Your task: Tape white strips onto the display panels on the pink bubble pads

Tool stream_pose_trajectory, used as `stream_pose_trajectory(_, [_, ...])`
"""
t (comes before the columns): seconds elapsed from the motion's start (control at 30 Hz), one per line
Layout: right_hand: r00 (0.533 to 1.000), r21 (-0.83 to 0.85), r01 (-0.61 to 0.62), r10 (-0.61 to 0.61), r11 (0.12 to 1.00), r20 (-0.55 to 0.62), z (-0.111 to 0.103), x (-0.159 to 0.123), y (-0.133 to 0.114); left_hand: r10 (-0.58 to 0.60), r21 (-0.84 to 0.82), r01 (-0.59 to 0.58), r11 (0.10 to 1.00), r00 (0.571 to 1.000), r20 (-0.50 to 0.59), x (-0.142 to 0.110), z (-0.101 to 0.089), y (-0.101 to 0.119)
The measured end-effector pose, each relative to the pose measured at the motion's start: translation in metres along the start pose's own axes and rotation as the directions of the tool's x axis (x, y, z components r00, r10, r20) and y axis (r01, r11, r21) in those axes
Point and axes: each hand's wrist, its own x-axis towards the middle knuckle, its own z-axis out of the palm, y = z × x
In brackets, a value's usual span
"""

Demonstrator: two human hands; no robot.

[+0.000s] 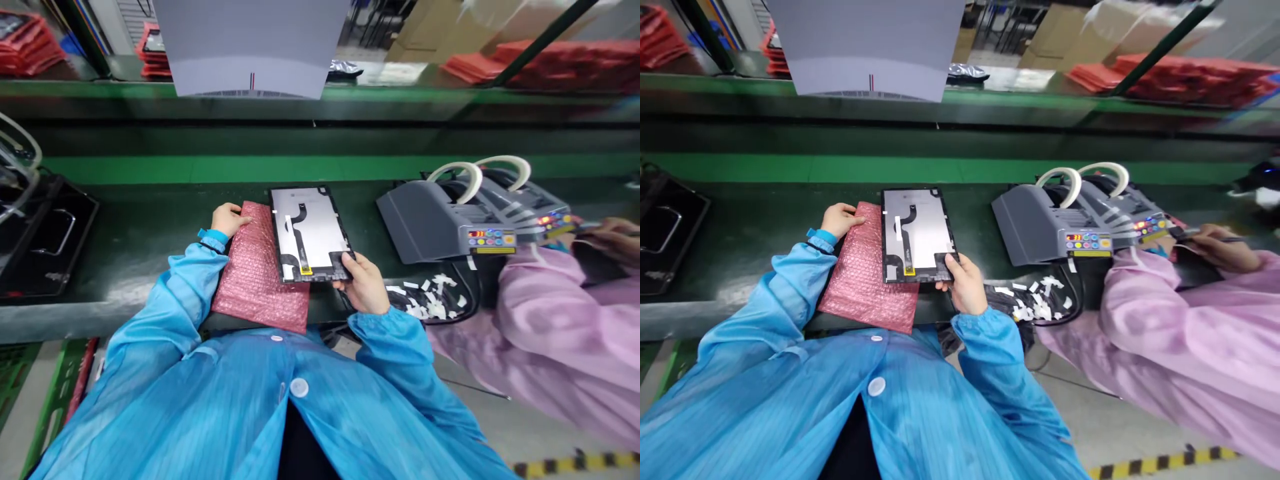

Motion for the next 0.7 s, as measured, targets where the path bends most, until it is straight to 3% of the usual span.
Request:
stream_pose_trajectory(0.13, [0.998, 0.041, -0.048, 0.046, 0.998, 0.032, 0.015, -0.019, 0.01, 0.099, 0.122, -0.089, 0.989, 0.992, -0.082, -0.004, 0.001, 0.001])
stream_pose_trajectory(0.27, [0.991, 0.023, -0.119, 0.118, 0.993, 0.067, 0.027, -0.022, 0.028, 0.11, 0.167, -0.093, 0.982, 0.99, -0.092, -0.006, 0.002, 0.002])
stream_pose_trajectory(0.4, [0.972, -0.243, -0.127, 0.169, 0.962, 0.163, 0.024, -0.008, 0.038, 0.17, 0.238, -0.158, 0.958, 0.985, -0.032, -0.004, 0.0, 0.003])
stream_pose_trajectory(0.47, [0.985, -0.463, -0.003, 0.083, 0.886, 0.154, 0.021, -0.003, 0.036, 0.203, 0.283, -0.193, 0.939, 0.979, -0.003, -0.005, -0.002, 0.004])
stream_pose_trajectory(0.53, [0.991, -0.678, 0.133, -0.09, 0.723, 0.098, 0.015, -0.002, 0.029, 0.228, 0.322, -0.221, 0.921, 0.973, 0.018, -0.005, -0.002, 0.005])
stream_pose_trajectory(0.6, [0.96, -0.818, 0.186, -0.277, 0.545, 0.033, 0.001, -0.003, 0.02, 0.244, 0.348, -0.24, 0.906, 0.969, 0.031, -0.006, -0.003, 0.005])
stream_pose_trajectory(0.63, [0.937, -0.848, 0.178, -0.349, 0.499, -0.009, -0.01, -0.003, 0.015, 0.249, 0.356, -0.244, 0.902, 0.968, 0.033, -0.007, -0.003, 0.005])
stream_pose_trajectory(0.7, [0.883, -0.843, 0.12, -0.445, 0.524, -0.151, -0.042, -0.002, 0.006, 0.258, 0.36, -0.248, 0.9, 0.966, 0.02, -0.007, -0.004, 0.004])
